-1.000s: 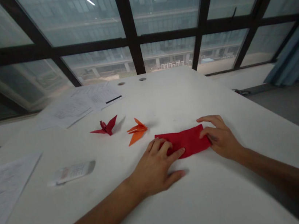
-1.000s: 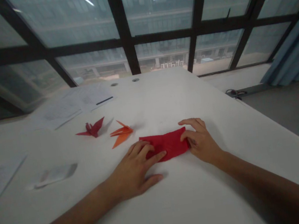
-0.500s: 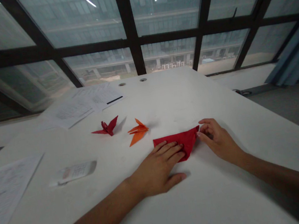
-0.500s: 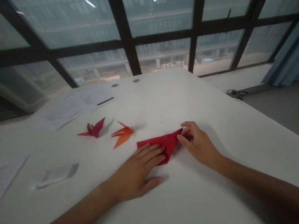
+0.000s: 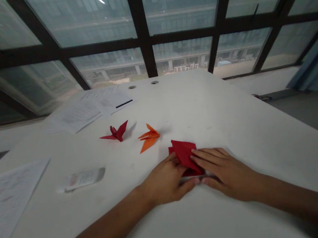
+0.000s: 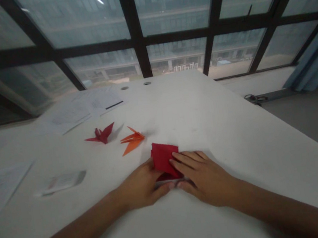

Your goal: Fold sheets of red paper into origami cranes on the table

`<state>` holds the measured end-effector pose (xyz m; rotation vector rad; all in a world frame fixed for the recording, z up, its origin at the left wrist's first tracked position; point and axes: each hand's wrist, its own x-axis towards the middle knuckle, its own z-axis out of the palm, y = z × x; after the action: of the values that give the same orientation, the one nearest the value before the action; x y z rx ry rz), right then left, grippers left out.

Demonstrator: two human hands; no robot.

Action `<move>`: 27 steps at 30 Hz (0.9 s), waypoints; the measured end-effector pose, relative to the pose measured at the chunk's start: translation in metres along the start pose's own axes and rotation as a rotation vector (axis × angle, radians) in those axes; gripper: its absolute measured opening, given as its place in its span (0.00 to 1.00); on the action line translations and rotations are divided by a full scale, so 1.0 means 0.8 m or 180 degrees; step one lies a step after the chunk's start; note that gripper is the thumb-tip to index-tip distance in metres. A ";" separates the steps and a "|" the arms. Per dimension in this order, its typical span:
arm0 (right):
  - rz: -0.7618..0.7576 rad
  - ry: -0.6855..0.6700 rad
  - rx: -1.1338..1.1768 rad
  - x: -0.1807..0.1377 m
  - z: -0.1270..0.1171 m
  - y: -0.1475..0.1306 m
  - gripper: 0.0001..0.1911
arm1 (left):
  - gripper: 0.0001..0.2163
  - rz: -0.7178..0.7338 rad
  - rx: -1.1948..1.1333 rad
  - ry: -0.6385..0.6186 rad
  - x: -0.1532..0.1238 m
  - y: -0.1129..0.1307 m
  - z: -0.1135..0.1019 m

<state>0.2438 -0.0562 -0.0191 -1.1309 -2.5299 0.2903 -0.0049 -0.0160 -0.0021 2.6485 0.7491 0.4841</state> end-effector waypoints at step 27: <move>0.0541 0.0803 0.0222 0.001 0.006 0.009 0.13 | 0.08 -0.1049 -0.0880 0.1628 0.003 -0.018 0.003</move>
<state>0.2461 -0.0506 -0.0259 -1.2712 -2.1940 0.2589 -0.0085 -0.0042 -0.0093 2.1033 1.1445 1.0976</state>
